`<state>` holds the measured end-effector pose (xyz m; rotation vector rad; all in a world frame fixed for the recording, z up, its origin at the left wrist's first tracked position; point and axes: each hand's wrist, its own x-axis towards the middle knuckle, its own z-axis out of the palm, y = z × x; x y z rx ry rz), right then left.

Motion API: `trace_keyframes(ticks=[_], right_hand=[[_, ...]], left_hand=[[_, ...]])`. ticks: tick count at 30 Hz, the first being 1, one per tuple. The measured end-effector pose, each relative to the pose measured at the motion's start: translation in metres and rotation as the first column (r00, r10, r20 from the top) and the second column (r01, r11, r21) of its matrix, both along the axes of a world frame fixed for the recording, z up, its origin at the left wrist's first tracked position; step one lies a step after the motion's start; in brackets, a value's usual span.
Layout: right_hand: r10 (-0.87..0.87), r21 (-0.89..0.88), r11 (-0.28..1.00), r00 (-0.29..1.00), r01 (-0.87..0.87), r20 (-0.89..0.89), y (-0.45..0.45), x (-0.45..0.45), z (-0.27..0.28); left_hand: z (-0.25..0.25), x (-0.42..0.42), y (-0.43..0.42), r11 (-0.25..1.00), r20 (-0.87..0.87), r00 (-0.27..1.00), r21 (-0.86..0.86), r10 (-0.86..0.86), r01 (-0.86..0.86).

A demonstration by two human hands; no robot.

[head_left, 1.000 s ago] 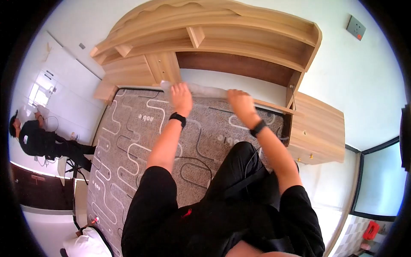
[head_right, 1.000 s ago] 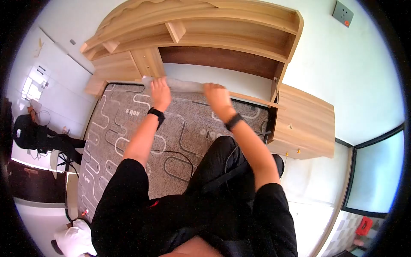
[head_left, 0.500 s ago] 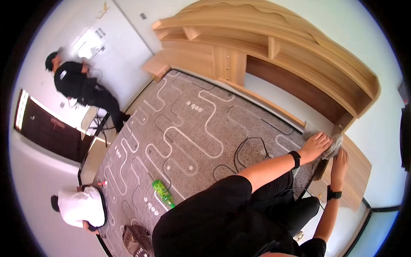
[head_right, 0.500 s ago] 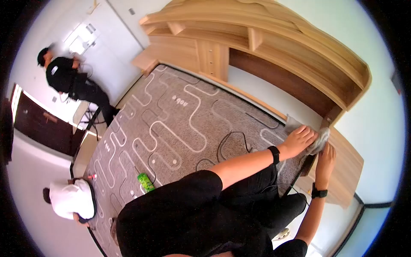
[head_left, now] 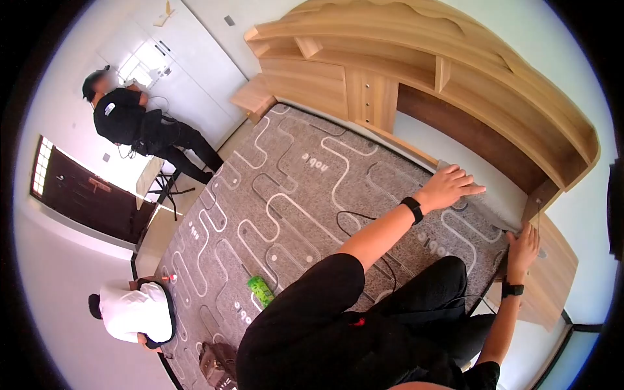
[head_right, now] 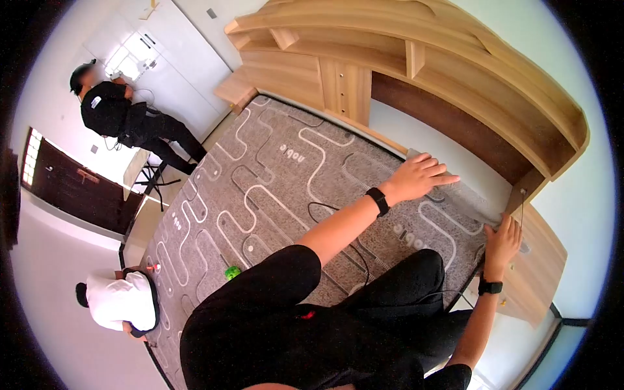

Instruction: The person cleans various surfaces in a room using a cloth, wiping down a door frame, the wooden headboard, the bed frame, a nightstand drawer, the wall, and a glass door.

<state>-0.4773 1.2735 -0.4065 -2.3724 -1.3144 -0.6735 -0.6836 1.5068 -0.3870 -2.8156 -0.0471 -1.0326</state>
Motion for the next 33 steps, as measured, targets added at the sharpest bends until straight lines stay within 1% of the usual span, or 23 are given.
trace_keyframes(ticks=[3, 5, 6, 8, 10, 12, 14, 15, 16, 18, 19, 20, 21, 22, 23, 24, 25, 26, 28, 29, 30, 32, 33], right_hand=[[0.053, 0.039, 0.998, 0.998, -0.055, 0.04, -0.002, 0.004, 0.004], [0.084, -0.04, 0.996, 0.996, -0.085, -0.018, -0.002, 0.009, 0.005], [0.083, -0.043, 0.996, 0.996, -0.084, -0.017, -0.001, 0.009, 0.008], [0.115, -0.06, 0.992, 0.993, -0.114, 0.005, -0.001, 0.008, 0.014], [0.108, -0.092, 0.99, 0.994, -0.105, 0.03, -0.001, 0.01, 0.015], [0.093, -0.121, 0.989, 0.994, -0.086, 0.055, -0.004, 0.01, 0.015], [0.17, -0.074, 0.983, 0.985, -0.167, 0.034, -0.007, 0.007, 0.02], [0.206, -0.018, 0.978, 0.978, -0.206, 0.036, -0.008, 0.004, 0.022], [0.187, -0.01, 0.982, 0.981, -0.186, 0.046, -0.009, 0.005, 0.023], [0.243, 0.021, 0.97, 0.97, -0.243, 0.019, -0.012, 0.007, 0.022], [0.22, 0.073, 0.973, 0.976, -0.22, 0.005, -0.013, 0.005, 0.02], [0.155, 0.062, 0.987, 0.985, -0.15, -0.072, -0.014, 0.007, 0.016], [0.152, 0.164, 0.977, 0.986, -0.139, -0.071, -0.013, 0.019, 0.001], [0.1, 0.177, 0.981, 0.991, -0.083, -0.091, -0.015, 0.017, -0.002], [0.004, 0.142, 0.99, 0.977, 0.026, -0.211, -0.016, 0.005, 0.008], [0.001, 0.21, 0.977, 0.975, 0.046, -0.222, -0.014, 0.011, 0.0], [0.054, 0.302, 0.953, 0.972, 0.018, -0.227, -0.013, 0.008, 0.004], [0.001, 0.31, 0.947, 0.962, 0.087, -0.274, -0.011, 0.011, -0.003], [-0.037, 0.387, 0.902, 0.927, 0.193, -0.374, -0.008, 0.012, 0.0], [0.037, 0.449, 0.874, 0.895, 0.186, -0.444, -0.009, 0.002, 0.017], [0.037, 0.452, 0.874, 0.901, 0.181, -0.432, -0.012, 0.008, 0.015], [0.201, 0.681, 0.69, 0.839, 0.246, -0.506, -0.024, 0.014, 0.0], [0.267, 0.683, 0.656, 0.747, 0.322, -0.609, -0.041, 0.004, 0.007]], left_hand=[[-0.011, 0.005, -0.001, 1.0, 0.05, 0.999, -0.025, 0.017, -0.016], [-0.016, 0.007, -0.003, 0.999, 0.069, 0.997, -0.028, 0.032, -0.03], [-0.018, 0.009, -0.004, 0.999, 0.09, 0.995, -0.04, 0.039, -0.036], [-0.018, 0.01, -0.006, 0.998, 0.115, 0.992, -0.054, 0.044, -0.038], [-0.017, 0.012, -0.01, 0.994, 0.083, 0.994, -0.085, 0.074, -0.067], [-0.019, 0.013, -0.014, 0.993, 0.078, 0.992, -0.074, 0.095, -0.09], [-0.018, 0.013, -0.015, 0.994, 0.082, 0.991, -0.044, 0.101, -0.098], [-0.019, 0.012, -0.016, 0.992, 0.06, 0.991, -0.047, 0.117, -0.114], [-0.018, 0.013, -0.016, 0.991, 0.038, 0.991, -0.049, 0.129, -0.127], [-0.017, 0.006, -0.023, 0.995, 0.029, 0.996, -0.056, 0.088, -0.087], [-0.018, 0.003, -0.026, 0.992, 0.068, 0.993, -0.092, 0.093, -0.087], [-0.011, 0.011, -0.024, 0.991, 0.12, 0.989, -0.115, 0.085, -0.071], [-0.001, 0.014, -0.028, 0.985, 0.077, 0.991, -0.145, 0.107, -0.095], [-0.002, 0.011, -0.039, 0.974, 0.015, 0.991, -0.191, 0.13, -0.124], [-0.001, 0.012, -0.048, 0.971, 0.057, 0.988, -0.2, 0.144, -0.13], [0.002, 0.014, -0.052, 0.969, 0.096, 0.982, -0.204, 0.16, -0.138], [0.002, 0.015, -0.059, 0.975, 0.097, 0.987, -0.195, 0.125, -0.105], [0.003, 0.017, -0.065, 0.968, 0.084, 0.986, -0.22, 0.146, -0.125], [0.008, 0.028, -0.075, 0.959, 0.099, 0.98, -0.245, 0.174, -0.146], [0.01, 0.03, -0.081, 0.955, 0.085, 0.985, -0.273, 0.147, -0.119], [0.014, 0.035, -0.087, 0.953, 0.077, 0.99, -0.29, 0.118, -0.091], [0.014, 0.048, -0.107, 0.953, 0.108, 0.991, -0.3, 0.079, -0.043], [0.012, 0.054, -0.117, 0.95, 0.122, 0.992, -0.313, 0.04, 0.0]])
